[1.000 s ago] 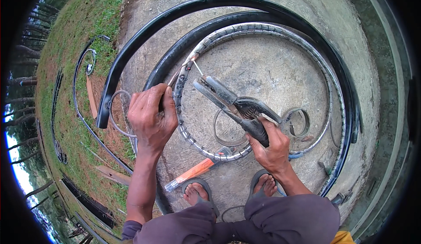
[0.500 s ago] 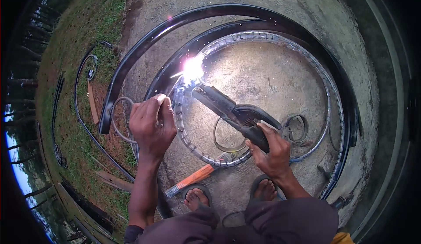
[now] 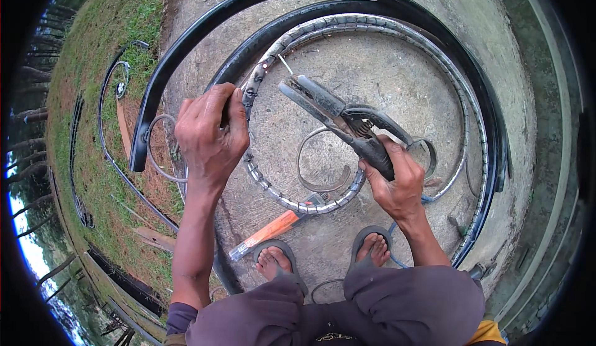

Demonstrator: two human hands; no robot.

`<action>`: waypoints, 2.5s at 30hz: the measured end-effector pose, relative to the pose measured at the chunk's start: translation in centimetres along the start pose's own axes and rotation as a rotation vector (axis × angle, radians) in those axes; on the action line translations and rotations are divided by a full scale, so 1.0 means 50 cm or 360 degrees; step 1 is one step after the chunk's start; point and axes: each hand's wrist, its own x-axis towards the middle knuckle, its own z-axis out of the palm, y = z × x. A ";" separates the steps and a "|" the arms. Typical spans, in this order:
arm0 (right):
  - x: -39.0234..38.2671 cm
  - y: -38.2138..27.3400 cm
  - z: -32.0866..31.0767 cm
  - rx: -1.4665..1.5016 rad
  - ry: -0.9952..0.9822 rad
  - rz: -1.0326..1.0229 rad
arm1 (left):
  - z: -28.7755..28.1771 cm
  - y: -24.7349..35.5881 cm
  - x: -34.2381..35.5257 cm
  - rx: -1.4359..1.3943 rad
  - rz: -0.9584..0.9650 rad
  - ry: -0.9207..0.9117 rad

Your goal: The person welds curved metal pieces using a welding electrode holder, rearranges curved metal pipes on the ground, inserts a welding rod into the holder, and welds the metal sections together.

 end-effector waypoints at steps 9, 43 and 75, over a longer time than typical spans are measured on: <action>0.013 -0.009 0.004 0.0067 -0.0091 0.0137 | 0.010 -0.001 0.008 0.0005 0.0045 0.0010; 0.016 0.017 -0.001 0.0062 0.0014 0.0068 | 0.013 0.023 0.008 0.0011 0.0115 -0.0013; 0.042 0.034 0.014 0.0069 0.0017 0.0016 | 0.052 0.012 0.032 0.0019 0.0176 0.0070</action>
